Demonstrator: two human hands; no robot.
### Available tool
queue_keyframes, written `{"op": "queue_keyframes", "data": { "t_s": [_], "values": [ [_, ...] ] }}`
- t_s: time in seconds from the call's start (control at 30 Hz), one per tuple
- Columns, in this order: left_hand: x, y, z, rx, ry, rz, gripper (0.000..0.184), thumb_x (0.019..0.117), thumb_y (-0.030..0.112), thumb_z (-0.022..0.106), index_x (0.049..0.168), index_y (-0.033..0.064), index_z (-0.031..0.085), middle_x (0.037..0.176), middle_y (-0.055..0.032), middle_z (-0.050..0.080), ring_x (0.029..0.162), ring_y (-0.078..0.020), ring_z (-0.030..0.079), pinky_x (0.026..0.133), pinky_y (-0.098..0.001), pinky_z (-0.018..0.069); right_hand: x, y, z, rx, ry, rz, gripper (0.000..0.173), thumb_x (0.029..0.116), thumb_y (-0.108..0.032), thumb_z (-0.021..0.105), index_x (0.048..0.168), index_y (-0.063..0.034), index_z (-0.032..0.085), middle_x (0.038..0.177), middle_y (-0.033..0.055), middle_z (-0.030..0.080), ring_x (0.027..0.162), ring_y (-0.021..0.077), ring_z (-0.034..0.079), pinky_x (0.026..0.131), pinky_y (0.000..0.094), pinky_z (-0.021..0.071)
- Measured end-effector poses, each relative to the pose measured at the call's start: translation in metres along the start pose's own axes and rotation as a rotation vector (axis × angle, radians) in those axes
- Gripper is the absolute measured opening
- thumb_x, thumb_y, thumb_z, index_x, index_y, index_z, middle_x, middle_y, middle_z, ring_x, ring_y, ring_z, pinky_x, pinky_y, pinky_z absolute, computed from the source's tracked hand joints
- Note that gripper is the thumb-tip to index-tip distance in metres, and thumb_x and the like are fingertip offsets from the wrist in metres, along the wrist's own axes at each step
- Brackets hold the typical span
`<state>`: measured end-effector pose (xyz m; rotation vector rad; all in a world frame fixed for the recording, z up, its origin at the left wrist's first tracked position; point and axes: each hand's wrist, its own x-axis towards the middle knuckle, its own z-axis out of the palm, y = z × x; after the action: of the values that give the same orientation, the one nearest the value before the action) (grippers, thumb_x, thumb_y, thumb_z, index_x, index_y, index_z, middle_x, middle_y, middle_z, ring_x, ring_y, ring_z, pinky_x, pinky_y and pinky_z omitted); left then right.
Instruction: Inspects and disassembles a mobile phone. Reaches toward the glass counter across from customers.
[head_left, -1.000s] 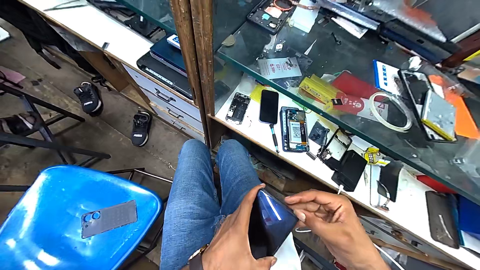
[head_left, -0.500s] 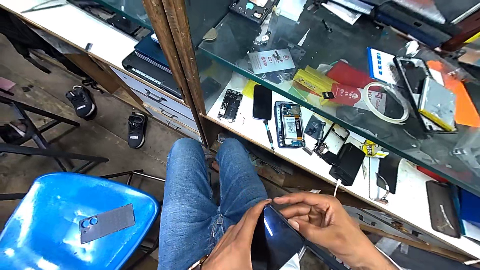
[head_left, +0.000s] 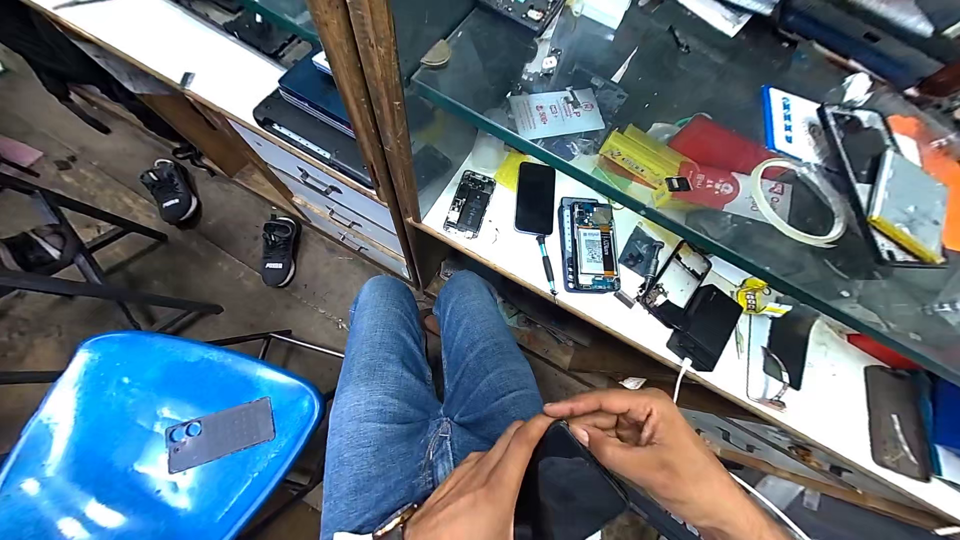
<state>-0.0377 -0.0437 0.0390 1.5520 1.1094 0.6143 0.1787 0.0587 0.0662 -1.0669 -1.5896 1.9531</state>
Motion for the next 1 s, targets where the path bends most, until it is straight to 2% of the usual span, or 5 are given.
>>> {"op": "queue_keyframes", "data": {
  "t_s": [0.1, 0.2, 0.37, 0.47, 1.0],
  "values": [
    [0.000, -0.013, -0.003, -0.140, -0.037, 0.016, 0.108, 0.0742, 0.029, 0.090, 0.159, 0.0095, 0.026, 0.140, -0.0143, 0.057, 0.119, -0.0238, 0.064, 0.096, -0.0436, 0.0574, -0.009, 0.006, 0.000, -0.034, 0.079, -0.035, 0.021, 0.0919, -0.004, 0.068, 0.110, -0.0062, 0.079, 0.095, 0.0012, 0.079, 0.075, 0.0011, 0.071, 0.067, 0.0176, 0.0594],
    [-0.005, -0.039, -0.011, -0.458, 0.058, 0.007, 0.074, 0.0847, 0.019, 0.083, 0.149, 0.0107, 0.045, 0.109, -0.0072, 0.066, 0.086, -0.0152, 0.067, 0.071, -0.0317, 0.0605, -0.014, 0.009, -0.003, -0.054, 0.178, -0.125, 0.020, 0.0924, -0.010, 0.071, 0.110, -0.0106, 0.080, 0.091, 0.0000, 0.078, 0.071, 0.0005, 0.070, 0.065, 0.0167, 0.0588],
    [-0.010, -0.047, -0.022, -1.121, 0.453, -0.297, 0.022, 0.1019, 0.016, 0.059, 0.118, 0.0006, 0.062, 0.103, -0.0148, 0.072, 0.090, -0.0214, 0.074, 0.076, -0.0384, 0.0635, -0.010, 0.003, 0.009, -0.148, 0.379, -0.375, 0.025, 0.0952, -0.012, 0.071, 0.120, -0.0129, 0.078, 0.097, 0.0004, 0.079, 0.075, 0.0035, 0.072, 0.070, 0.0185, 0.0614],
    [0.002, -0.038, -0.024, -1.152, 0.638, -0.366, 0.025, 0.1086, 0.017, 0.040, 0.110, 0.0004, 0.059, 0.102, -0.0153, 0.070, 0.093, -0.0228, 0.071, 0.084, -0.0428, 0.0612, -0.002, 0.008, 0.023, -0.238, 0.399, -0.444, 0.025, 0.0950, -0.010, 0.070, 0.117, -0.0146, 0.079, 0.095, -0.0035, 0.079, 0.074, 0.0002, 0.071, 0.069, 0.0168, 0.0610],
    [0.014, -0.036, -0.041, -1.043, 0.742, -0.290, 0.024, 0.1066, 0.019, 0.046, 0.096, 0.0056, 0.063, 0.090, -0.0123, 0.067, 0.083, -0.0193, 0.067, 0.077, -0.0376, 0.0592, 0.002, 0.003, 0.041, -0.258, 0.466, -0.559, 0.023, 0.0971, -0.012, 0.069, 0.118, -0.0164, 0.079, 0.100, -0.0048, 0.078, 0.081, 0.0024, 0.073, 0.075, 0.0182, 0.0623]
  ]
}}
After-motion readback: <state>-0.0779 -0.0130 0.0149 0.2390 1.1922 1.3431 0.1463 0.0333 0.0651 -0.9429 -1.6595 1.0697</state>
